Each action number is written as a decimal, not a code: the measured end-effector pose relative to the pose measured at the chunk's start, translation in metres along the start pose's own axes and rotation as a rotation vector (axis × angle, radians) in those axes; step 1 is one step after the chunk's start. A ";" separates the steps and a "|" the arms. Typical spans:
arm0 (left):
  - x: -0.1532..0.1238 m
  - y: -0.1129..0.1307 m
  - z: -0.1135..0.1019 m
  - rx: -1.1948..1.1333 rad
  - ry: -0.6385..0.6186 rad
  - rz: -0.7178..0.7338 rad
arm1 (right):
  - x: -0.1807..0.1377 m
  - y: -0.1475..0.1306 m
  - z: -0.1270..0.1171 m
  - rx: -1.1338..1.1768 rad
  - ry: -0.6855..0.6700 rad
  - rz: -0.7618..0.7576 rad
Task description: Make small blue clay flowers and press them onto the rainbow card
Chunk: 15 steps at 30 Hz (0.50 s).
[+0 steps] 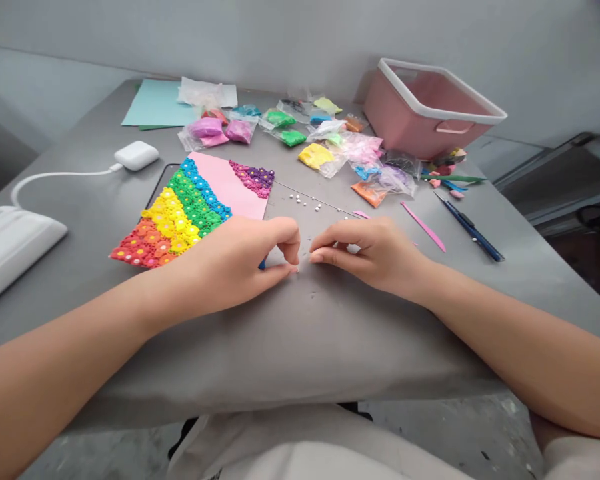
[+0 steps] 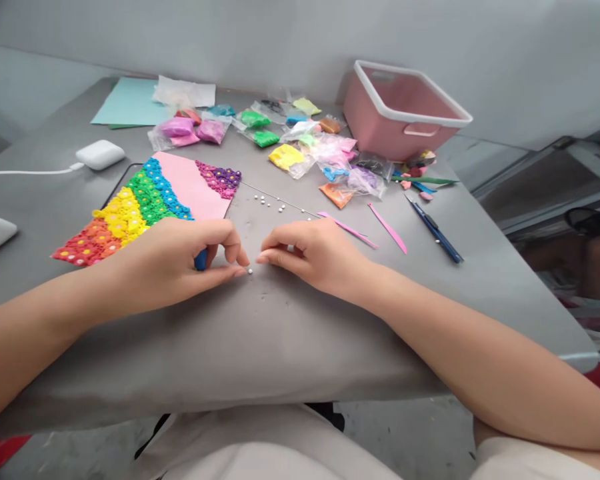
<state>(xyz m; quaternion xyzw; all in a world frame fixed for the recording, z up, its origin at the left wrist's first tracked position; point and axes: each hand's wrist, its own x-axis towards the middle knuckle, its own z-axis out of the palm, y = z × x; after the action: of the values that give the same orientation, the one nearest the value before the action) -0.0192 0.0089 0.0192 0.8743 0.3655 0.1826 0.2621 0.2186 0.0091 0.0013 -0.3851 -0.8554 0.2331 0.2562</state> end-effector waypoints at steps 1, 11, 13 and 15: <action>0.000 -0.001 0.000 0.012 -0.018 -0.006 | 0.001 0.002 0.000 -0.007 -0.006 -0.004; 0.002 -0.002 0.011 0.120 -0.048 -0.024 | 0.001 0.006 0.000 -0.098 -0.034 -0.119; 0.002 -0.001 0.012 0.129 -0.048 -0.023 | 0.000 0.007 0.000 -0.113 -0.061 -0.143; 0.002 0.000 0.012 0.142 -0.042 -0.012 | 0.000 0.009 0.001 -0.107 -0.081 -0.170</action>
<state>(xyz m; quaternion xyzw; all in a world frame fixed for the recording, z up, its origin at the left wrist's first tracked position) -0.0116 0.0066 0.0096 0.8920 0.3773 0.1361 0.2083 0.2229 0.0146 -0.0051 -0.3146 -0.9058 0.1800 0.2193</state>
